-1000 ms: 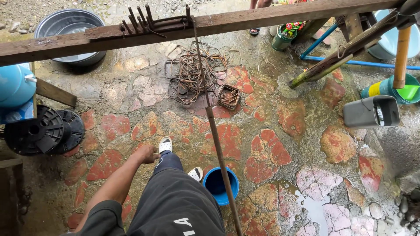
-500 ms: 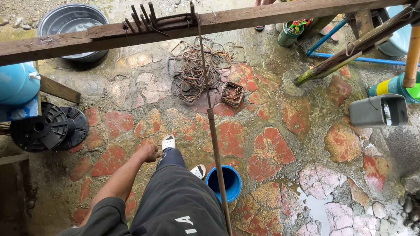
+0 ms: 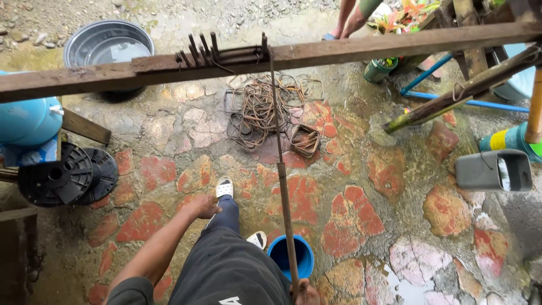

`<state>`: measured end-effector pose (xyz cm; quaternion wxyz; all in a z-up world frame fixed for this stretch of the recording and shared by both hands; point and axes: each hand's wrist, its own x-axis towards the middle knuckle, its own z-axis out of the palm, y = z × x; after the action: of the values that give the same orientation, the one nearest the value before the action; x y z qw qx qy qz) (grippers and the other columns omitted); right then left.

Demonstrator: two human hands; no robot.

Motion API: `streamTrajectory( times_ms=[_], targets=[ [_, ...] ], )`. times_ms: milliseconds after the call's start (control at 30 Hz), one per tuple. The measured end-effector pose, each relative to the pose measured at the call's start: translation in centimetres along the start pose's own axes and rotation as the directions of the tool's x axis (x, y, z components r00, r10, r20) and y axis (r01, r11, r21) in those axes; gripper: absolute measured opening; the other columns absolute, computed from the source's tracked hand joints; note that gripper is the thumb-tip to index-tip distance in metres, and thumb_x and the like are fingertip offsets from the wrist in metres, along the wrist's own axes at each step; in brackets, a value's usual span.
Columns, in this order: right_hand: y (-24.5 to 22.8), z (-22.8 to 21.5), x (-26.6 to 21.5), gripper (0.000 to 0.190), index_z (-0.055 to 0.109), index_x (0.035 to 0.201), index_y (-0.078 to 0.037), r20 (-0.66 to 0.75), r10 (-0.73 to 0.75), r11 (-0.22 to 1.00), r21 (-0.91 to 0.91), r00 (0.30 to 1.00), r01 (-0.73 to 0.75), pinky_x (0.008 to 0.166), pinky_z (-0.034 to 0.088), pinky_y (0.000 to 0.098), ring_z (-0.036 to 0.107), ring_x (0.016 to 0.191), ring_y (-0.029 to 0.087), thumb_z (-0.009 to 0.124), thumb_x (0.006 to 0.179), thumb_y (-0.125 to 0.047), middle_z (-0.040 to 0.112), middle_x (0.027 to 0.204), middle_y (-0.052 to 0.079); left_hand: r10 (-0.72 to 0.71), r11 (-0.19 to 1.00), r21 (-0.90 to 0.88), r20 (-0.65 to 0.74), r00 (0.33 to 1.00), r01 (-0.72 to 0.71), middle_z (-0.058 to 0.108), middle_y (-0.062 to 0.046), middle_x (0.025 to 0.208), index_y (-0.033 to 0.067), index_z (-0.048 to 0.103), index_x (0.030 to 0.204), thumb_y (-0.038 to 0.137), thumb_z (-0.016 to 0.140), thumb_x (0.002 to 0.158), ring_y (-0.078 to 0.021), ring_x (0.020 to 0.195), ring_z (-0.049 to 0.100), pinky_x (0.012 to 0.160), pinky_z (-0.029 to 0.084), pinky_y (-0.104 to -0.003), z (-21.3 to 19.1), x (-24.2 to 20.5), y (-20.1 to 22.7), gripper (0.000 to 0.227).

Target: Bending metal rods into square stirrups using a manual wooden jig and a metal pipe lever.

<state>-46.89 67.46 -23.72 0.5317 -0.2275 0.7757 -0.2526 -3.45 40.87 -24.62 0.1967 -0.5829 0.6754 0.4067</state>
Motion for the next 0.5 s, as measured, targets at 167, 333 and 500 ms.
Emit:
streamTrajectory(
  times_ms=[167, 333, 500],
  targets=[
    [-14.2, 3.2, -1.4, 0.077, 0.069, 0.08, 0.0, 0.162, 0.097, 0.995, -0.02, 0.982, -0.095, 0.037, 0.035, 0.0332, 0.045, 0.033, 0.023, 0.036, 0.091, -0.069, 0.053, 0.044, 0.014, 0.046, 0.989, -0.133, -0.129, 0.991, -0.063, 0.066, -0.019, 0.112, 0.0073, 0.053, 0.119, 0.048, 0.057, 0.103, -0.0336, 0.096, 0.063, 0.078, 0.05, -0.047, -12.1, -1.8, 5.1, 0.043],
    [-22.2, 7.1, 3.1, 0.055, 0.063, 0.095, 0.002, 0.332, -0.023, 0.978, 0.202, 0.943, -0.048, 0.022, 0.03, 0.0328, 0.039, 0.024, 0.024, 0.056, 0.094, -0.052, 0.052, 0.042, 0.018, 0.063, 0.951, -0.278, -0.247, 0.967, -0.133, 0.062, -0.013, 0.106, 0.011, 0.011, 0.165, 0.046, 0.05, 0.102, -0.0203, 0.081, 0.056, 0.081, 0.055, -0.039, -23.6, -3.3, 8.0, 0.083],
    [-35.8, 11.7, 3.4, 0.047, 0.07, 0.089, -0.013, 0.085, -0.184, 0.867, -0.455, 0.979, 0.202, 0.06, 0.039, 0.0332, 0.049, 0.061, 0.015, 0.066, 0.088, -0.06, 0.047, 0.063, 0.002, 0.165, 0.941, -0.183, -0.483, 0.86, -0.284, 0.055, -0.015, 0.09, 0.0132, 0.015, 0.166, 0.044, 0.057, 0.102, -0.0253, 0.074, 0.054, 0.065, 0.048, -0.04, -31.9, -2.0, 7.2, 0.082]
  ],
)
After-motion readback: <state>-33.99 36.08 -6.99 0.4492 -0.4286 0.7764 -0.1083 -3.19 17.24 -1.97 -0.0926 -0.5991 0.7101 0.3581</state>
